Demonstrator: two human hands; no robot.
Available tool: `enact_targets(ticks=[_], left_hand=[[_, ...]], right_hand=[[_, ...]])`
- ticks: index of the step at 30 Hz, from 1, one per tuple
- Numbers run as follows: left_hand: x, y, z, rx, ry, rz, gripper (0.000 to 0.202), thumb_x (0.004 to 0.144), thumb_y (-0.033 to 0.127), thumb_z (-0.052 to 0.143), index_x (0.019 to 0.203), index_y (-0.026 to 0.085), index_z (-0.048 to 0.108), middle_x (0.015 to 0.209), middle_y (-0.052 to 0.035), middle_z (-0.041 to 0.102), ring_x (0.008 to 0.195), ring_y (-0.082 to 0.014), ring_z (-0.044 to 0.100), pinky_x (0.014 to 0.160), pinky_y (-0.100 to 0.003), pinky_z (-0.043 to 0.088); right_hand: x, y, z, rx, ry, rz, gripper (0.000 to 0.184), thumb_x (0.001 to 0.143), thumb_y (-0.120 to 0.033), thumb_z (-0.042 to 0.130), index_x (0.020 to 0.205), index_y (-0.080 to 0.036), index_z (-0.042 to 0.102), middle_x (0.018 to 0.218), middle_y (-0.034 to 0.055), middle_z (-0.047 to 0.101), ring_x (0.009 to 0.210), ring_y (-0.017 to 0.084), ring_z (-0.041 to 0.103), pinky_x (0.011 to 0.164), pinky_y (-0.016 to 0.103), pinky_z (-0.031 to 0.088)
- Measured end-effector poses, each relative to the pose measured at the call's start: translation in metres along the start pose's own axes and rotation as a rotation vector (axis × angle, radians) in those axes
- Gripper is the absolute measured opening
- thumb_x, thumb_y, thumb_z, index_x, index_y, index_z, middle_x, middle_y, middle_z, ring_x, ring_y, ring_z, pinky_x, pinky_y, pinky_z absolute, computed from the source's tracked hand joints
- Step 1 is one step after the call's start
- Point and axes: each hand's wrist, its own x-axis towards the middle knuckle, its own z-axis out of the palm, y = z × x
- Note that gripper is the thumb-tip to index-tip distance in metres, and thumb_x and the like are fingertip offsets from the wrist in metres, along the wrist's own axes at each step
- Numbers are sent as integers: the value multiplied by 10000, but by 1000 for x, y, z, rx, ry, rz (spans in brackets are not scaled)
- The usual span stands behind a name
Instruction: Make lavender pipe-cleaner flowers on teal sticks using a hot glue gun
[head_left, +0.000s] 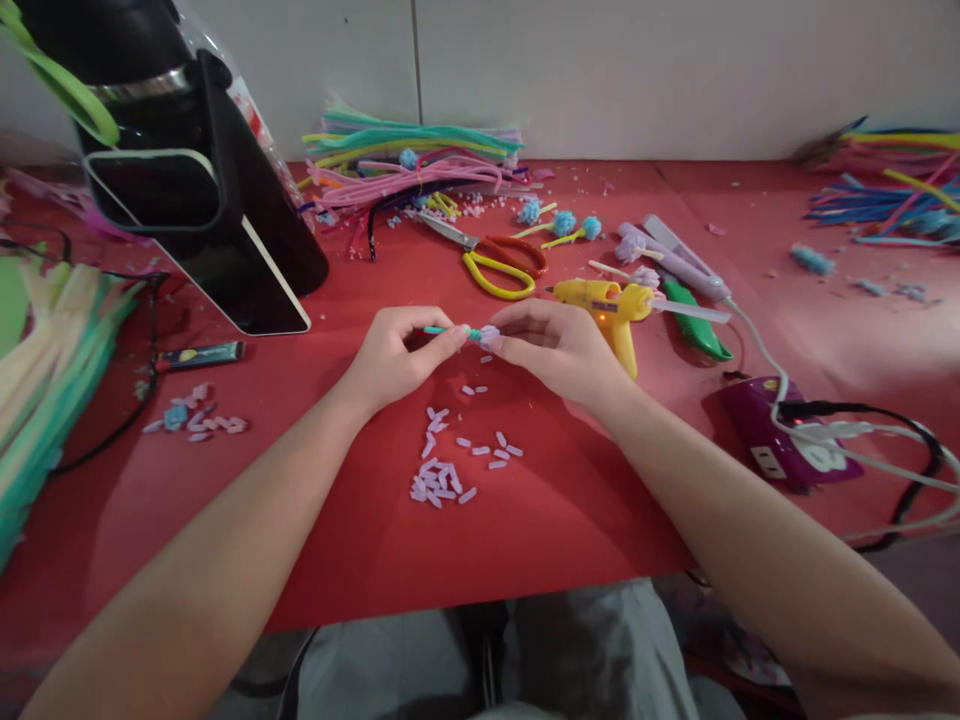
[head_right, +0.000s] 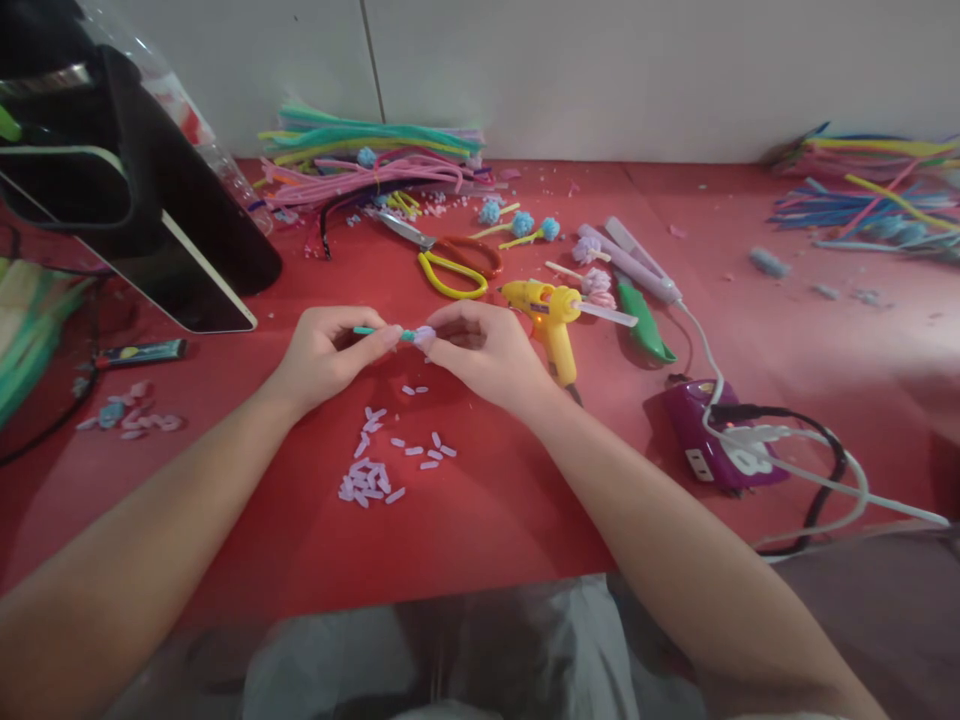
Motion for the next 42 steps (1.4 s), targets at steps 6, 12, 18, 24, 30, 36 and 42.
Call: enact_targets(ticks=[6, 12, 18, 24, 30, 36, 42], left_hand=[[0, -2, 1, 0, -8, 16, 299, 883, 391, 712, 694, 160, 697, 655, -9, 677, 595, -103, 535, 598, -252, 419], [0, -2, 1, -18, -21, 22, 300, 888, 397, 711, 697, 166, 698, 681, -15, 701, 622, -112, 581, 616, -254, 434], [0, 1, 0, -15, -19, 17, 323, 888, 416, 702, 684, 165, 689, 675, -14, 698, 616, -111, 570, 607, -255, 424], [0, 1, 0, -13, -11, -25, 347, 885, 450, 695, 685, 166, 700, 653, -12, 685, 600, -115, 555, 599, -256, 424], [1, 2, -1, -15, -6, -29, 342, 883, 441, 696, 682, 165, 700, 632, -8, 669, 575, -105, 519, 587, -253, 408], [2, 2, 0, -29, -9, -31, 353, 887, 425, 694, 650, 165, 671, 621, -3, 645, 561, -99, 493, 575, -256, 388], [1, 2, -2, -18, -9, -28, 340, 894, 378, 686, 627, 169, 653, 591, 9, 608, 549, -95, 470, 570, -262, 368]], right_hand=[[0, 2, 0, -52, 6, 3, 200, 798, -335, 788, 880, -166, 720, 858, 47, 770, 797, 184, 734, 790, 328, 604], [-1, 1, 1, -107, 13, -3, 181, 803, -317, 779, 871, -155, 739, 843, 56, 774, 786, 195, 728, 752, 328, 586], [-2, -2, 2, -145, 11, -3, 201, 808, -341, 780, 863, -149, 759, 837, 69, 782, 782, 205, 724, 743, 337, 578], [-2, -2, -2, -104, -17, 6, 193, 809, -373, 778, 843, -183, 787, 838, 50, 794, 815, 211, 732, 783, 342, 589], [-2, -5, -5, -88, -14, 2, 160, 846, -331, 718, 787, -197, 783, 800, 30, 788, 795, 199, 728, 791, 337, 589], [-2, -5, -3, -94, -56, -2, 262, 801, -424, 808, 889, -178, 795, 877, 61, 807, 828, 208, 746, 796, 332, 595], [-4, -3, -4, -115, -48, -17, 276, 813, -459, 790, 871, -189, 798, 856, 57, 803, 830, 215, 744, 821, 363, 600]])
